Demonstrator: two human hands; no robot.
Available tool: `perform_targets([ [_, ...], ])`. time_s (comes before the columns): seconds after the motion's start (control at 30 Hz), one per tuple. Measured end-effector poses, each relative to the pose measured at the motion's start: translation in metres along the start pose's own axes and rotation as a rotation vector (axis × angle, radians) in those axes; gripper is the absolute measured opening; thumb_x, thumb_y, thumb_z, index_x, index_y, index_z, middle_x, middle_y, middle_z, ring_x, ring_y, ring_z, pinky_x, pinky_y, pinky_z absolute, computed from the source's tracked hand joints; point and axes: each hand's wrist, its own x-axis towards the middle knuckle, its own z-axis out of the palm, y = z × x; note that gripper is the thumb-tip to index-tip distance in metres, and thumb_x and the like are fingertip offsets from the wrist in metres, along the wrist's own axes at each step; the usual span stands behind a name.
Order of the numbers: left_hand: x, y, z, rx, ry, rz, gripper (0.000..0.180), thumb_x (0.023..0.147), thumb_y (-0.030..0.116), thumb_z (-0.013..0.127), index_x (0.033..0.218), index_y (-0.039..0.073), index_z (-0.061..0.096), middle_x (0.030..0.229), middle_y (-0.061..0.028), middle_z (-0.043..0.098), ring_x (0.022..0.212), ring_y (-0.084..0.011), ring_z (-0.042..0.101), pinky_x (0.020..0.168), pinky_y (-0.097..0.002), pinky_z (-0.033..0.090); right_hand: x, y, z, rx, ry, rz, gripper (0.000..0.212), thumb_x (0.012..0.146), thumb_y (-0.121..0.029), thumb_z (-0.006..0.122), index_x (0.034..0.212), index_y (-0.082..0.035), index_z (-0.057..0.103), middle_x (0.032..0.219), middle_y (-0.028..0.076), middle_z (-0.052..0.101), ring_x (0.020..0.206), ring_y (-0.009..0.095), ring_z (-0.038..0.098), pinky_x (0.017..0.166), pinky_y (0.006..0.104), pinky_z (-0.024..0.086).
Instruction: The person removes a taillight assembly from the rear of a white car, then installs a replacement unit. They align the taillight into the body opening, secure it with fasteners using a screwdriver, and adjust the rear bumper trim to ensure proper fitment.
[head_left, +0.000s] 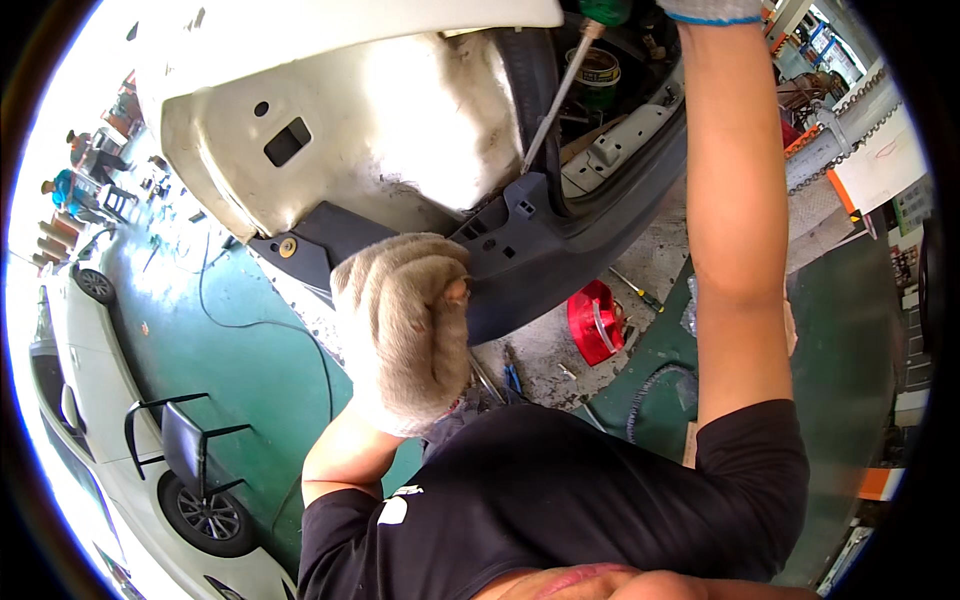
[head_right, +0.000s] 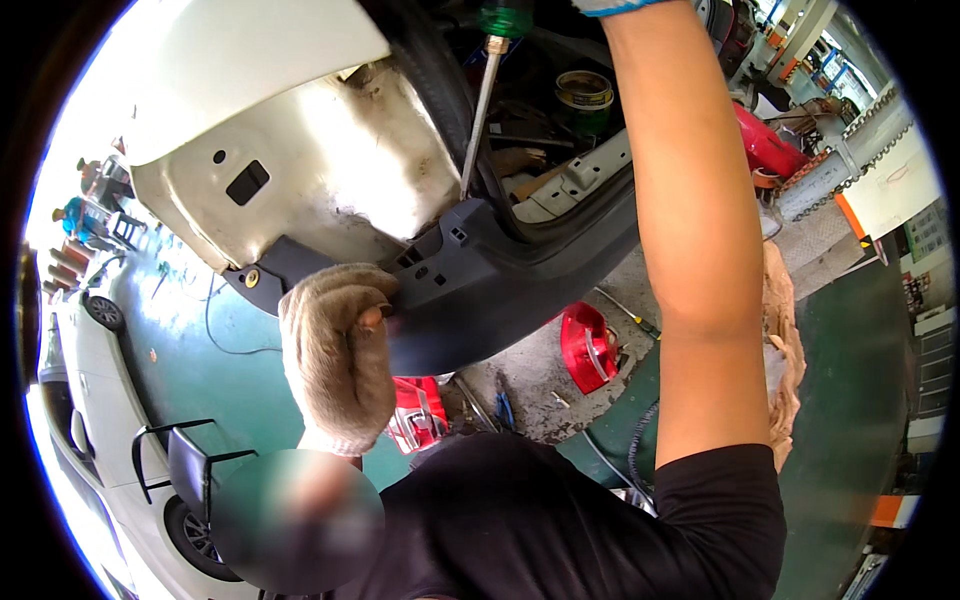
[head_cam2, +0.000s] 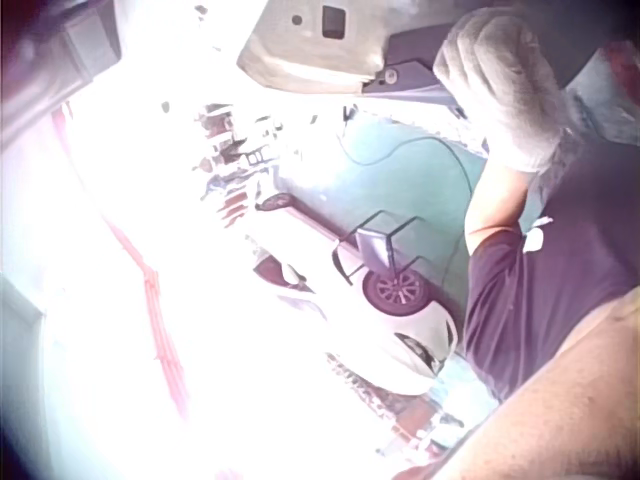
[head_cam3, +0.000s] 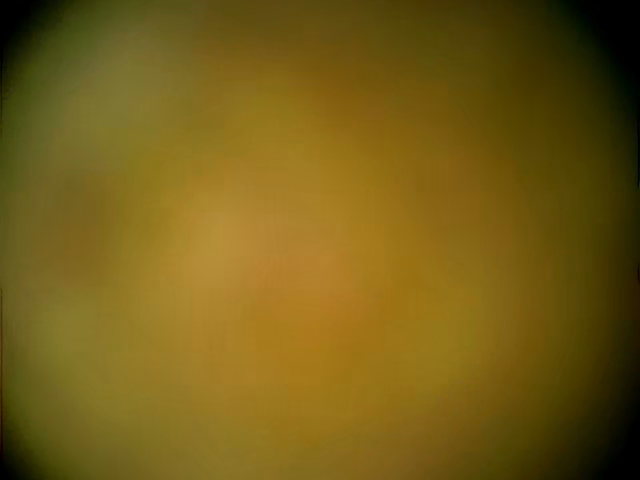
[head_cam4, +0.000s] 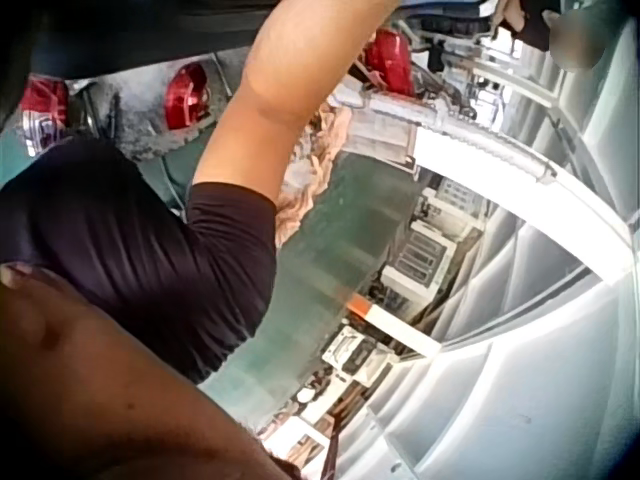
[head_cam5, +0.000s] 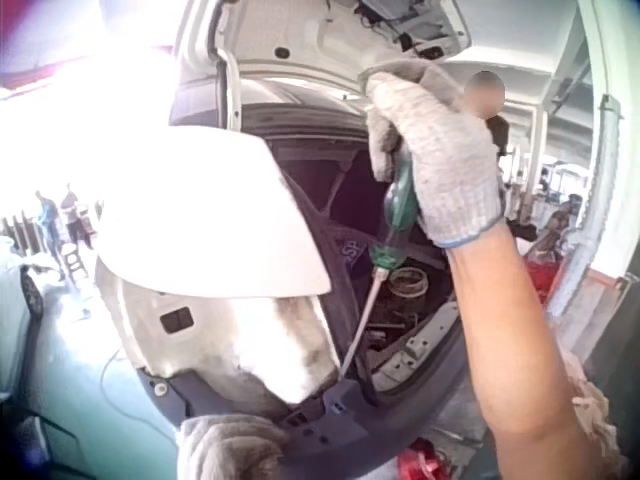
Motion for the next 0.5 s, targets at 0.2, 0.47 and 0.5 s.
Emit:
perform_targets([
  [0.2, 0.033, 0.012, -0.019, -0.074, -0.162, -0.220, 0.010, 0.108, 0.007, 0.062, 0.105, 0.000, 0.069, 0.094, -0.0149, 0.069, 0.085, -0.0293, 0.066, 0.082, -0.0395, 0.054, -0.004, -0.003, -0.004, 0.033, 0.075, 0.120, 0.015, 0.107, -0.015, 0.071, 0.114, -0.002, 0.072, 0.078, 0.004, 0.069, 0.058, 0.012, 0.063, 0.051, 0.0258, 0.051],
  [0.47, 0.052, 0.010, -0.015, -0.077, -0.350, -0.353, 0.019, 0.108, 0.017, 0.065, 0.109, 0.000, 0.072, 0.092, -0.0142, 0.069, 0.084, -0.0266, 0.067, 0.081, -0.0385, 0.054, -0.006, -0.006, -0.005, 0.064, 0.083, 0.119, 0.014, 0.106, -0.016, 0.071, 0.112, -0.003, 0.072, 0.077, 0.003, 0.068, 0.057, 0.011, 0.061, 0.052, 0.0259, 0.051],
  [0.5, 0.053, 0.009, -0.015, -0.057, -0.369, -0.339, 0.019, 0.108, 0.017, 0.065, 0.109, 0.000, 0.073, 0.092, -0.0145, 0.070, 0.084, -0.0266, 0.068, 0.082, -0.0388, 0.055, -0.006, -0.006, -0.005, 0.072, 0.079, 0.121, 0.014, 0.107, -0.016, 0.071, 0.112, -0.003, 0.072, 0.077, 0.002, 0.068, 0.057, 0.011, 0.060, 0.052, 0.0260, 0.051],
])
